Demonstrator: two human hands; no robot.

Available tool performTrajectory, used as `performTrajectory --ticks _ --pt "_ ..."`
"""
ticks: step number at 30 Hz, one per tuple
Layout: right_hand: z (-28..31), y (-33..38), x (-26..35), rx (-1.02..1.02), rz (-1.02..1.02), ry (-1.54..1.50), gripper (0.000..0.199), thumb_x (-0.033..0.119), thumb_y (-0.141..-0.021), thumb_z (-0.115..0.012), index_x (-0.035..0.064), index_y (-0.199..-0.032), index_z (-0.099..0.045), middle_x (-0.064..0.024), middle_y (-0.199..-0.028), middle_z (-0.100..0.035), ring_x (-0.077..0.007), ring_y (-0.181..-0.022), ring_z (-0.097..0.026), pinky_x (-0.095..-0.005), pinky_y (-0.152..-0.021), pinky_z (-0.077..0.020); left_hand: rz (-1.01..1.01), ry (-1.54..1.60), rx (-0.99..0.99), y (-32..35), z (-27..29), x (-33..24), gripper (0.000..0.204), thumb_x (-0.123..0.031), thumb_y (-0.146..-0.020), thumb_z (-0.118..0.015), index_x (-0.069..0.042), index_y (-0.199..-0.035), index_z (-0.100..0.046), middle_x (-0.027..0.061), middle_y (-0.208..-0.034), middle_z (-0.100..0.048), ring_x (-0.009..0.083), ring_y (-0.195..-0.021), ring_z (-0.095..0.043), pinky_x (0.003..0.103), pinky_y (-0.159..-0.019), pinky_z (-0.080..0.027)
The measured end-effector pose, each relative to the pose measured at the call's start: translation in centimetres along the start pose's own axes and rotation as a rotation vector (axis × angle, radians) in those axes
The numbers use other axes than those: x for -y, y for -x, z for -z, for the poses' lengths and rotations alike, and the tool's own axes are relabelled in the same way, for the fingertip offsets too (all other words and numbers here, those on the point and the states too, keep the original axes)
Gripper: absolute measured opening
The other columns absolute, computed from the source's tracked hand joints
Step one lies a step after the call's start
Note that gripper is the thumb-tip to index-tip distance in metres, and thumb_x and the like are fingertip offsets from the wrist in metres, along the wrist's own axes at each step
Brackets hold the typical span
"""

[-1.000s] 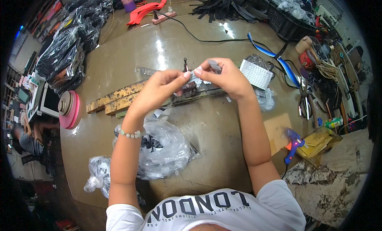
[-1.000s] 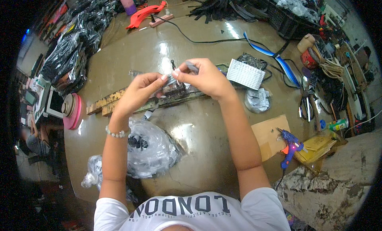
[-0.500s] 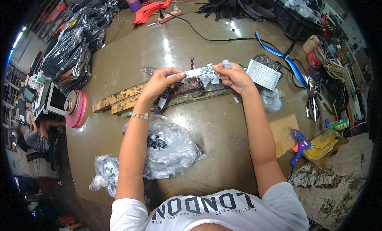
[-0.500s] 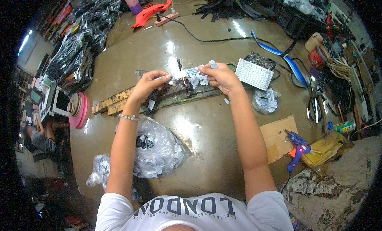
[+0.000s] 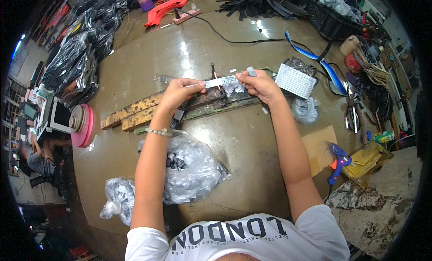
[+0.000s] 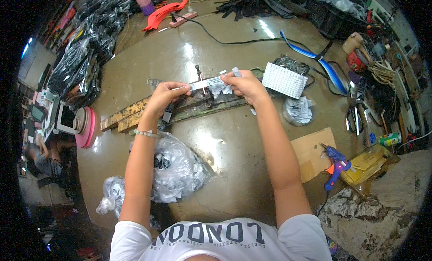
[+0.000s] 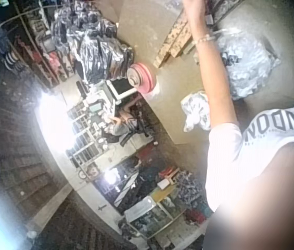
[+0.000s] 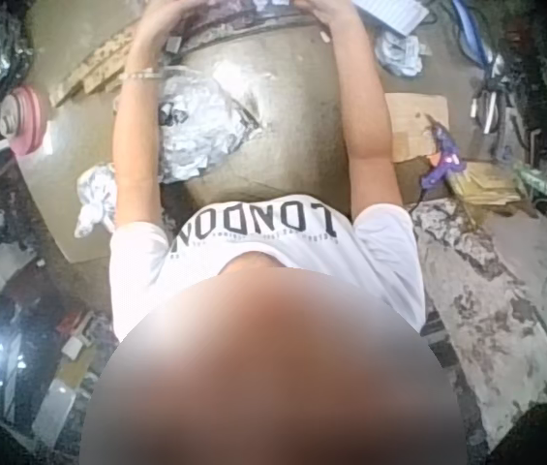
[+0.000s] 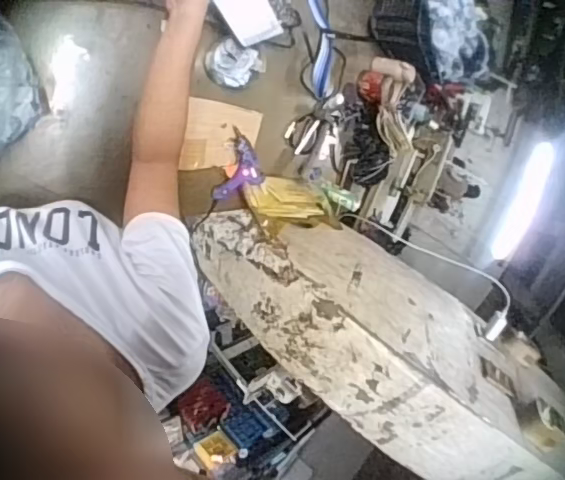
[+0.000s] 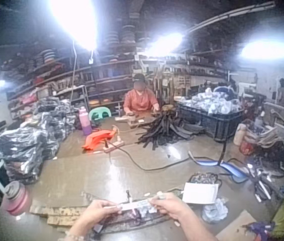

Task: The person repeatedly picks small white rectangular components from a plastic bag, aligns them on a wooden jig, and presses them into place. The person then places the assembled components back into the bag. The process is repeated multiple times.

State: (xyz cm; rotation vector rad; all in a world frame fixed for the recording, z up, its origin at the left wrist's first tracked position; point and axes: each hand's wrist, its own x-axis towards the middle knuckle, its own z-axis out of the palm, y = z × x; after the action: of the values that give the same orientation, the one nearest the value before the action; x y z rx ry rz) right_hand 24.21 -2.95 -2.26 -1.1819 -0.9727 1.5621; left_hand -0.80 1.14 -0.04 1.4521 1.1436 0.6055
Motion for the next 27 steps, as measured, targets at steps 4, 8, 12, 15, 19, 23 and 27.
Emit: performTrajectory --ticks 4,8,12,15,19,23,27 --pt "-0.2 -0.3 -0.6 -0.062 0.035 0.131 0.018 0.020 -0.082 -0.066 0.0073 -0.073 -0.057 0.0070 -0.061 -0.044 -0.0009 -0.047 -0.031 -0.0176 -0.039 -0.0178 -0.016 -0.001 -0.023 0.3 -0.2 0.3 0.025 -0.020 -0.078 -0.068 0.000 -0.092 -0.068 0.0004 -0.075 -0.066 0.0019 -0.058 -0.046 0.017 -0.053 -0.034" --pt "0.1 -0.5 -0.4 -0.110 0.092 -0.016 0.012 0.014 -0.080 -0.065 0.0059 -0.080 -0.056 0.0030 -0.065 -0.048 -0.0029 -0.048 -0.035 -0.0197 -0.039 -0.0216 -0.036 0.068 -0.027 0.6 -0.2 0.3 0.024 -0.021 -0.080 -0.067 -0.001 -0.094 -0.067 0.0001 -0.076 -0.066 0.0011 -0.057 -0.044 0.016 -0.051 -0.033" --pt "-1.0 -0.7 0.0 -0.009 0.379 -0.457 0.014 0.019 -0.087 -0.053 0.0072 -0.081 -0.051 -0.0012 -0.067 -0.050 -0.0072 -0.057 -0.048 -0.0213 -0.046 -0.0358 -0.051 0.119 -0.027 1.0 -0.4 0.1 0.024 -0.023 -0.080 -0.066 -0.003 -0.095 -0.066 -0.0002 -0.078 -0.066 0.0012 -0.055 -0.040 0.016 -0.049 -0.030" --pt "-2.8 -0.8 -0.3 -0.013 0.308 -0.507 0.016 0.023 -0.089 -0.049 0.0093 -0.081 -0.048 -0.0010 -0.065 -0.049 -0.0124 -0.062 -0.054 -0.0278 -0.055 -0.0445 -0.065 0.110 -0.031 1.0 -0.9 -0.1 0.025 -0.025 -0.080 -0.067 -0.004 -0.095 -0.065 -0.0008 -0.078 -0.066 0.0009 -0.054 -0.039 0.016 -0.049 -0.029" --pt "-4.0 -0.3 -0.4 0.018 0.115 -0.287 0.016 0.019 -0.087 -0.055 0.0085 -0.079 -0.047 0.0044 -0.059 -0.039 -0.0058 -0.047 -0.038 -0.0210 -0.043 -0.0329 -0.062 0.065 -0.067 1.0 -1.4 0.0 0.027 -0.026 -0.080 -0.067 -0.005 -0.097 -0.066 -0.0016 -0.078 -0.066 0.0002 -0.053 -0.038 0.016 -0.048 -0.029" --pt "-4.3 -0.1 -0.4 0.036 0.099 -0.061 0.016 0.022 -0.086 -0.060 0.0070 -0.087 -0.055 0.0086 -0.057 -0.038 0.0002 -0.043 -0.028 -0.0175 -0.037 -0.0197 -0.079 0.063 -0.070 0.9 -1.5 0.3 0.027 -0.026 -0.080 -0.067 -0.005 -0.097 -0.065 -0.0019 -0.077 -0.066 -0.0002 -0.053 -0.039 0.016 -0.048 -0.029" --pt "-4.5 -0.2 -0.6 0.038 0.088 -0.028 0.015 0.021 -0.085 -0.062 0.0067 -0.086 -0.057 0.0086 -0.056 -0.039 0.0003 -0.043 -0.029 -0.0182 -0.038 -0.0191 -0.103 0.073 -0.061 0.9 -1.6 0.3 0.027 -0.025 -0.080 -0.067 -0.004 -0.097 -0.065 -0.0016 -0.078 -0.066 -0.0002 -0.054 -0.040 0.016 -0.048 -0.029"
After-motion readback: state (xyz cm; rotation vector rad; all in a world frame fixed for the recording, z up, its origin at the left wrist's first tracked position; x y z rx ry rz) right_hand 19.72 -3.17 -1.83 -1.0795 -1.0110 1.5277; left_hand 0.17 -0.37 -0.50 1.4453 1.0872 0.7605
